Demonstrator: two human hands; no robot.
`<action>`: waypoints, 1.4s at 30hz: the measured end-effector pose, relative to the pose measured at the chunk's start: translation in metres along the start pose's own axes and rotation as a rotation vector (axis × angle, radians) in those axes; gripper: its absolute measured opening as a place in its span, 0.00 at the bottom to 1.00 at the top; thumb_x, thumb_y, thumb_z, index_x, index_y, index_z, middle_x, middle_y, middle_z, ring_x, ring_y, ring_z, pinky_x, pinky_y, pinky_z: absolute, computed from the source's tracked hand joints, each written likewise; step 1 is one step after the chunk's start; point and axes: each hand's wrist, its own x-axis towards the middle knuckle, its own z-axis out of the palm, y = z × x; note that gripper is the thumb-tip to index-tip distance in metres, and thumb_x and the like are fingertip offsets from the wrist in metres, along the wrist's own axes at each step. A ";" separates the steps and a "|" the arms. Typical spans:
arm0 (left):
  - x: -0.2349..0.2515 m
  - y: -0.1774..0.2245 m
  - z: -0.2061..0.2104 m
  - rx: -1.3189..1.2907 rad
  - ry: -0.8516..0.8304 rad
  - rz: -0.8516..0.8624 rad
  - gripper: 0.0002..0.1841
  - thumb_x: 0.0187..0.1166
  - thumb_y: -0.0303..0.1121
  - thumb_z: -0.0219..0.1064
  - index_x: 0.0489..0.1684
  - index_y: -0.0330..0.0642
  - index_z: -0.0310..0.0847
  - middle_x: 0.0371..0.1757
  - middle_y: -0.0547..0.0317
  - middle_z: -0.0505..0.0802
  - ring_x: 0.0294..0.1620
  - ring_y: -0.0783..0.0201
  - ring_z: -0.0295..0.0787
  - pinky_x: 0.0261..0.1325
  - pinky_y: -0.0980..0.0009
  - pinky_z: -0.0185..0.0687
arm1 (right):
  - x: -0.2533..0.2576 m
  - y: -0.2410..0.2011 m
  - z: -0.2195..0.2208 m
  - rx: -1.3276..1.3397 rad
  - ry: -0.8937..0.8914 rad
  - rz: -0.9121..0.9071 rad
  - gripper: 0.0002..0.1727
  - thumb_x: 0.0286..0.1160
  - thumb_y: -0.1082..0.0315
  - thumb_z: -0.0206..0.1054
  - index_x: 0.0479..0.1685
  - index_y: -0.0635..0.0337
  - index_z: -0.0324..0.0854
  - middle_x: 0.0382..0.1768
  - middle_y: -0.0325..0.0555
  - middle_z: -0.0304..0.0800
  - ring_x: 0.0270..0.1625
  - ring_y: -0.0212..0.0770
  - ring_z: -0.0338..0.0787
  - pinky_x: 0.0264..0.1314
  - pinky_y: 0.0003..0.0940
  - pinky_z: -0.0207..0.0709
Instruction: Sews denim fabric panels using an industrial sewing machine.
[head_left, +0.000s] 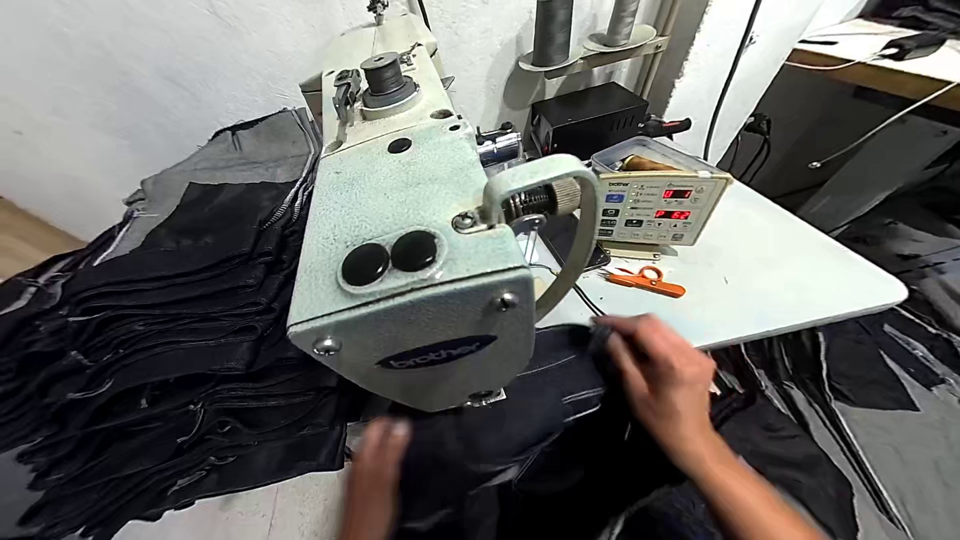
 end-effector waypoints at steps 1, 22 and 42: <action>0.011 -0.013 -0.031 -0.077 0.025 -0.018 0.11 0.86 0.31 0.55 0.51 0.33 0.80 0.42 0.64 0.90 0.45 0.76 0.87 0.57 0.70 0.86 | -0.005 -0.016 0.009 0.158 -0.084 0.059 0.13 0.80 0.65 0.62 0.47 0.62 0.91 0.37 0.44 0.93 0.33 0.35 0.93 0.37 0.34 0.91; 0.043 0.002 0.003 0.082 -0.631 0.273 0.17 0.77 0.44 0.73 0.40 0.35 0.89 0.39 0.56 0.92 0.44 0.75 0.85 0.52 0.76 0.80 | -0.006 -0.087 0.002 0.591 -0.555 0.110 0.09 0.77 0.69 0.71 0.48 0.64 0.90 0.42 0.41 0.97 0.44 0.24 0.93 0.50 0.20 0.88; -0.038 0.020 0.051 -0.314 -0.206 0.055 0.07 0.74 0.28 0.73 0.29 0.35 0.86 0.30 0.57 0.96 0.30 0.70 0.96 0.38 0.72 0.94 | -0.006 -0.082 0.027 0.062 -0.329 -0.452 0.08 0.81 0.73 0.62 0.43 0.55 0.87 0.40 0.46 0.89 0.48 0.37 0.88 0.54 0.20 0.80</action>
